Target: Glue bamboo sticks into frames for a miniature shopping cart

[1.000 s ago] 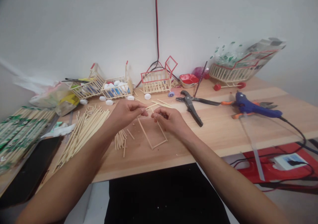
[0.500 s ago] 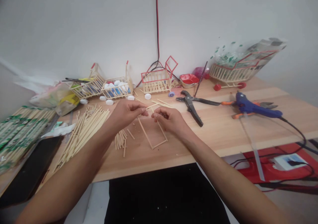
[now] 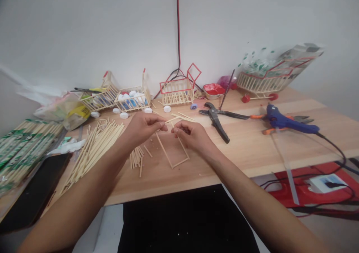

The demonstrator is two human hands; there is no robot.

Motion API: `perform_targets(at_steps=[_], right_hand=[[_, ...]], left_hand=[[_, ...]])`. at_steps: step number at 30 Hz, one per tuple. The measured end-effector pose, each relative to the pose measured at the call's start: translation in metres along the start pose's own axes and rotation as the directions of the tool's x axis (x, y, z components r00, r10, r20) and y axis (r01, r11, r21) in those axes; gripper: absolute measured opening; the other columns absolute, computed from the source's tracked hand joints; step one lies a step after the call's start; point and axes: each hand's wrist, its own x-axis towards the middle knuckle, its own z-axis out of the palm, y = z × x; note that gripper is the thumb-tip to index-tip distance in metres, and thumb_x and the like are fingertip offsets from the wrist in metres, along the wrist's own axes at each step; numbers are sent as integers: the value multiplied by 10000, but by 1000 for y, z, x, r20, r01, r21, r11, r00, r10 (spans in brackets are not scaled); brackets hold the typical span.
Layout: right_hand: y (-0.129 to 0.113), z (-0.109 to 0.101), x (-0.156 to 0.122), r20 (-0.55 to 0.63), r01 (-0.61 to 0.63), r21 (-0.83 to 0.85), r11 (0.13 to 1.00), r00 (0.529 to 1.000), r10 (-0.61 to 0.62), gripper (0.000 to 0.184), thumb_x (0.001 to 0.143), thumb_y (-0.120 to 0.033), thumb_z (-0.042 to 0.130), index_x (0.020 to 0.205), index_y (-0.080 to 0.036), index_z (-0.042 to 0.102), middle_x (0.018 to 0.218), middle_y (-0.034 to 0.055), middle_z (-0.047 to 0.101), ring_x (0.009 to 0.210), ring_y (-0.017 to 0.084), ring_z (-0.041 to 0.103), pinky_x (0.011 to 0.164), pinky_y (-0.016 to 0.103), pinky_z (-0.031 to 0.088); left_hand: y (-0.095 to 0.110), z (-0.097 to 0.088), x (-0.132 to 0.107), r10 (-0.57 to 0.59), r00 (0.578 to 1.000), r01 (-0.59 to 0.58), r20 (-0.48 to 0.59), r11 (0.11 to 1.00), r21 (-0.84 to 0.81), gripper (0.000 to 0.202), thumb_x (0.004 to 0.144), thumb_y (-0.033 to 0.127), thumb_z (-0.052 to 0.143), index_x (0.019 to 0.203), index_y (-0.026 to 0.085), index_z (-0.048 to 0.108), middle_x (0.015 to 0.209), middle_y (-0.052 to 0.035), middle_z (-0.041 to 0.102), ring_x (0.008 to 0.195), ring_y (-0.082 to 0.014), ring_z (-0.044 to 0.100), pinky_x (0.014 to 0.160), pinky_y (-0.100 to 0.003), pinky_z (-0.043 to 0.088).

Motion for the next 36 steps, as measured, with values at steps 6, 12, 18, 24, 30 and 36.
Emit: perform_targets(at_steps=[6,12,18,24,30,36], right_hand=[[1,-1,0,6,6,1,1000,1000,-6,240,873,-381,562,793,-168,640,708,0,591,613,112,456,562,252,325],[-1,-1,1,5,-18,15,1000,1000,18,234,855,-379,569,787,-168,641,692,-1,583,590,109,443,538,253,305],[-2,-2,1,23,-37,28,999,999,36,236,848,-383,571,792,-164,638,706,6,595,595,113,455,543,257,311],[-8,-8,6,45,-40,56,998,998,38,226,823,-379,590,778,-163,639,725,16,619,624,120,493,578,259,340],[-8,-21,11,146,-47,-12,999,988,49,234,823,-381,588,725,-174,638,697,7,603,623,122,494,578,262,339],[-3,-31,9,236,-99,-62,993,965,111,258,821,-414,601,816,-173,696,703,5,621,625,125,512,572,255,359]], left_hand=[[0,0,0,0,1000,0,-4,1000,1,236,761,49,555,717,164,757,738,-11,756,701,-130,664,691,-225,459],[-1,0,0,3,1000,-3,-13,1000,3,229,756,64,562,700,175,754,743,-3,757,705,-128,665,696,-225,464],[-2,1,-1,-15,1000,15,-18,999,-34,224,757,76,560,718,173,758,732,-2,755,709,-127,671,700,-220,467],[2,-1,-2,-51,998,49,-35,996,-70,214,762,98,557,764,160,762,738,-18,757,721,-139,681,705,-228,482],[-2,6,-4,-74,997,72,-22,994,-84,195,749,128,567,760,159,760,716,-16,751,700,-141,678,709,-238,498],[-2,15,-6,-147,989,147,22,989,-17,181,736,150,581,749,170,761,718,-10,753,718,-147,674,695,-238,492]])
